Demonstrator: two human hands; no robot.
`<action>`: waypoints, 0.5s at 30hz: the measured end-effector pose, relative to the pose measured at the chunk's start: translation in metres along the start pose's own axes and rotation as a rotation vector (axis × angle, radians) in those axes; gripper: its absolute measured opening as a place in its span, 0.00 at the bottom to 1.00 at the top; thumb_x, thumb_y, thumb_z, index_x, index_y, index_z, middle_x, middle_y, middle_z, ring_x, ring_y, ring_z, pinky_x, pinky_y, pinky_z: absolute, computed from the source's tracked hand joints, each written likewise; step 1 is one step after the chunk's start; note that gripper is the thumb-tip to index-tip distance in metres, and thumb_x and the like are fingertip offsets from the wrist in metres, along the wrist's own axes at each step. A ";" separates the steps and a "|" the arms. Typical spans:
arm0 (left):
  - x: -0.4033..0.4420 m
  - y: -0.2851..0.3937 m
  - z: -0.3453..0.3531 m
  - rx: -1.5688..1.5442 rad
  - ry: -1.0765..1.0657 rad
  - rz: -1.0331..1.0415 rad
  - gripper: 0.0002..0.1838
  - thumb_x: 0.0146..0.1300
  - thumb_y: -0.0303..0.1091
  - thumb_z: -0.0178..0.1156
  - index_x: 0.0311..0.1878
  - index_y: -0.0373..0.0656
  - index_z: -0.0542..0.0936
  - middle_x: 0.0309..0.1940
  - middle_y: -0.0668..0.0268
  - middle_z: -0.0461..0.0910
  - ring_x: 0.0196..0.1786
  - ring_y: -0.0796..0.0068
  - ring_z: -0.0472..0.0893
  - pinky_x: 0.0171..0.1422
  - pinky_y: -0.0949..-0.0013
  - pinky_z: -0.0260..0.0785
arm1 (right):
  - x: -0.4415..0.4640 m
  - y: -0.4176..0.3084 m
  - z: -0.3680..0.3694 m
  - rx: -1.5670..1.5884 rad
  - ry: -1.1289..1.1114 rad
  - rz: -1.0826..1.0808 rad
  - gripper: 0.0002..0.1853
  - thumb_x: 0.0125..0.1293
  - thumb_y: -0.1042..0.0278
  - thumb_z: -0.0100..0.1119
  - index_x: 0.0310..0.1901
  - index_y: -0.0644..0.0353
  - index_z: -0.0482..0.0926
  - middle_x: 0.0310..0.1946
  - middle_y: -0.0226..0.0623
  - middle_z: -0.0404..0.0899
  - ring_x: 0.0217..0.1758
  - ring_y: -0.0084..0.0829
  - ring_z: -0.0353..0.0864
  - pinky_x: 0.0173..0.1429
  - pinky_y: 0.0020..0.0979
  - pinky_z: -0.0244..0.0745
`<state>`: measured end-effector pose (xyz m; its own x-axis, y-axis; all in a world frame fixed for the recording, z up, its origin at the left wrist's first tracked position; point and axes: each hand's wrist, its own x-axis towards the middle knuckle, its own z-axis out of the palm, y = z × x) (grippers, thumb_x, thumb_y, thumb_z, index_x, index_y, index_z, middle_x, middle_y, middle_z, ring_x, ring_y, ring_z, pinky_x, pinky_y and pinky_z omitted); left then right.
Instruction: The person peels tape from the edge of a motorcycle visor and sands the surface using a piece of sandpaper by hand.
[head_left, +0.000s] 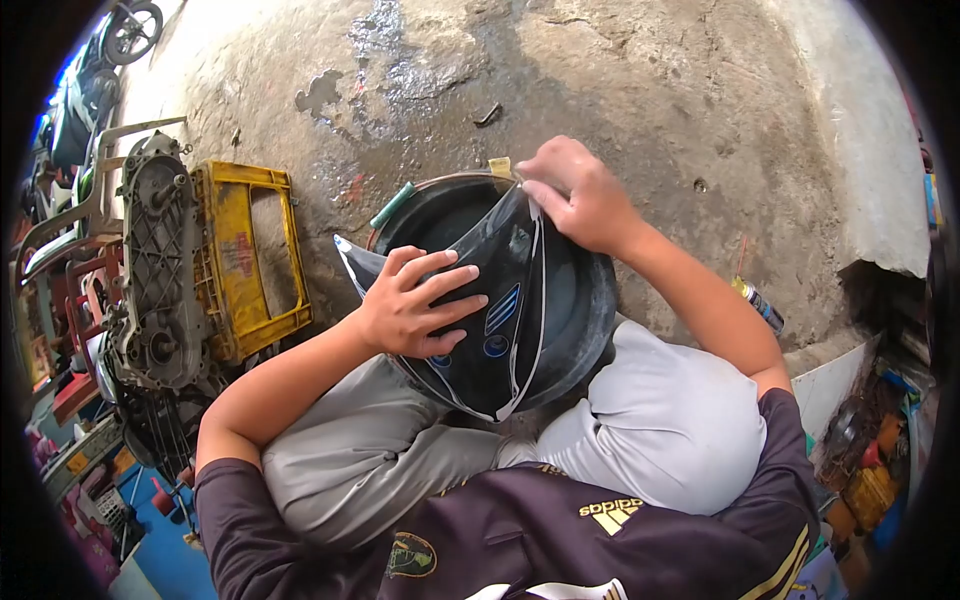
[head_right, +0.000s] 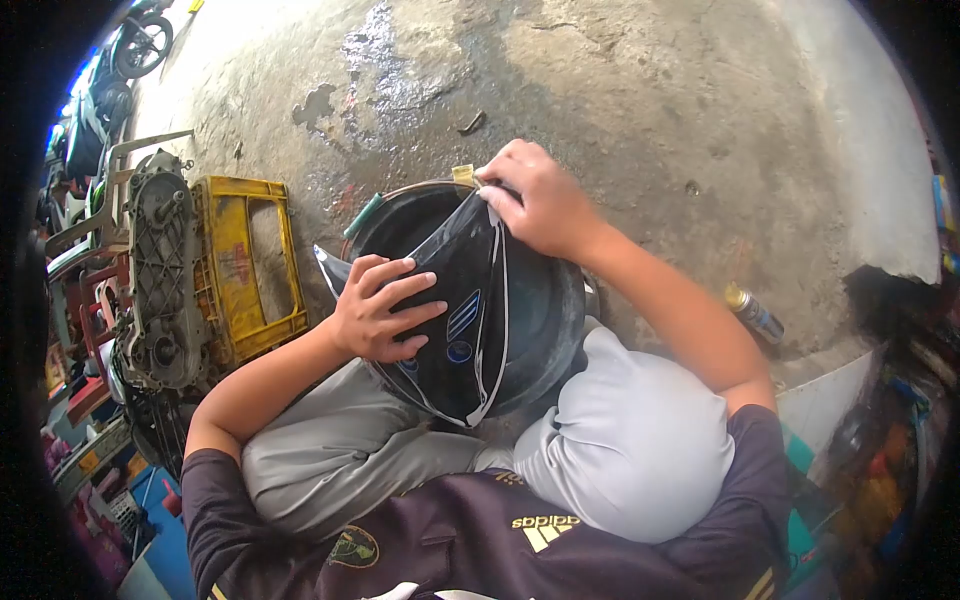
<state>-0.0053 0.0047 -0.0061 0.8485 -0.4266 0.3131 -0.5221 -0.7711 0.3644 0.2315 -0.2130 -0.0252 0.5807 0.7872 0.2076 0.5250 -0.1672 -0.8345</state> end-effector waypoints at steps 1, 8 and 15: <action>0.001 0.000 0.000 0.002 -0.007 -0.001 0.30 0.48 0.49 0.76 0.59 0.62 0.90 0.70 0.66 0.80 0.70 0.56 0.76 0.66 0.47 0.68 | 0.000 -0.007 0.002 -0.062 0.008 -0.050 0.10 0.69 0.69 0.70 0.47 0.65 0.85 0.42 0.46 0.84 0.48 0.49 0.85 0.56 0.43 0.80; 0.001 0.000 -0.001 -0.007 0.001 -0.002 0.30 0.48 0.49 0.76 0.59 0.62 0.90 0.70 0.66 0.80 0.70 0.56 0.76 0.66 0.47 0.68 | 0.001 -0.002 -0.007 0.004 -0.034 0.118 0.09 0.68 0.72 0.69 0.46 0.66 0.85 0.43 0.48 0.85 0.49 0.51 0.86 0.55 0.43 0.81; 0.001 0.000 0.000 -0.002 -0.002 -0.002 0.29 0.48 0.48 0.76 0.58 0.62 0.91 0.70 0.66 0.80 0.70 0.56 0.76 0.66 0.47 0.69 | -0.007 -0.009 -0.003 -0.073 -0.056 -0.020 0.08 0.68 0.73 0.65 0.46 0.67 0.85 0.42 0.50 0.86 0.46 0.51 0.87 0.53 0.45 0.82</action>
<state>-0.0048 0.0046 -0.0061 0.8498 -0.4260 0.3105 -0.5206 -0.7710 0.3669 0.2240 -0.2188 -0.0178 0.5355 0.8221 0.1933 0.5808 -0.1923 -0.7910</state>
